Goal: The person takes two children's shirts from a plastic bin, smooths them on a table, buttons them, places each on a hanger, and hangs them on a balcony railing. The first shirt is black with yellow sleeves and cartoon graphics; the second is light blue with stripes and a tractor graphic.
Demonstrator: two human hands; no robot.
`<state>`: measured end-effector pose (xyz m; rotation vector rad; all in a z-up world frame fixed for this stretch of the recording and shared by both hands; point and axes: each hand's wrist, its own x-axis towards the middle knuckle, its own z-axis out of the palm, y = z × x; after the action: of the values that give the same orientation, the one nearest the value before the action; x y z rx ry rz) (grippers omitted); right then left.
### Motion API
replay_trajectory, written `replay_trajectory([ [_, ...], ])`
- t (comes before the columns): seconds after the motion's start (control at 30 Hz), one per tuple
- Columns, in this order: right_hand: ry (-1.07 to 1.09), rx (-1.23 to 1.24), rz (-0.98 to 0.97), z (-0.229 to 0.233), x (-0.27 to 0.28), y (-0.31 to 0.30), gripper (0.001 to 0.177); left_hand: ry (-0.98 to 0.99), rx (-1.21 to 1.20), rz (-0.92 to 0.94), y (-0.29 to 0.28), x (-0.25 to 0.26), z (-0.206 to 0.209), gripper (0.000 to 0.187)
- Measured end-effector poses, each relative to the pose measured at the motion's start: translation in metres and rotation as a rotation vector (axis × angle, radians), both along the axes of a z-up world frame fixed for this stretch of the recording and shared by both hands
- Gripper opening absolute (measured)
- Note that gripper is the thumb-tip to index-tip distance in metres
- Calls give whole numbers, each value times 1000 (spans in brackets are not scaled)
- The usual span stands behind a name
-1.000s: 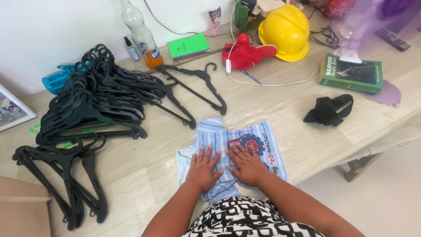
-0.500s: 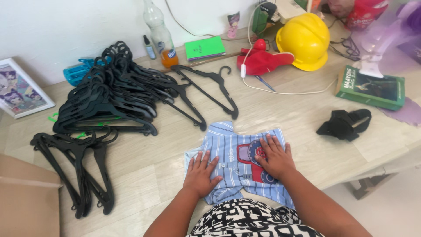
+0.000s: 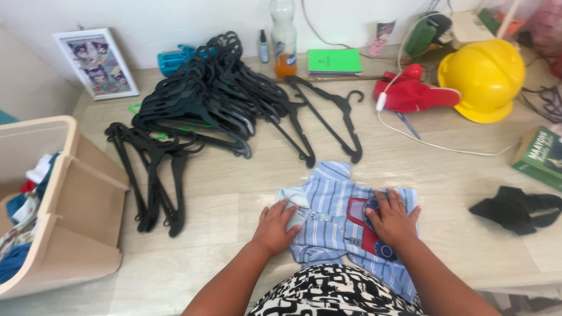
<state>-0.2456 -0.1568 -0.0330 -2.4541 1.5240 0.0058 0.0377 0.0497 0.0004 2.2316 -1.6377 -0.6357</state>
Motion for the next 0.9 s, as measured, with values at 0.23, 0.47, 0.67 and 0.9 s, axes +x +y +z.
replay_trajectory([
  [0.23,-88,17,264,21,61,11,70,-2,-158,254,24,24,3,59],
  [0.47,-20,98,459,49,111,33,67,20,-143,465,47,42,2,60],
  [0.67,64,120,524,64,136,45,66,-16,-144,587,57,68,-3,63],
  [0.9,83,148,534,71,149,39,65,-105,-184,754,59,114,6,67],
])
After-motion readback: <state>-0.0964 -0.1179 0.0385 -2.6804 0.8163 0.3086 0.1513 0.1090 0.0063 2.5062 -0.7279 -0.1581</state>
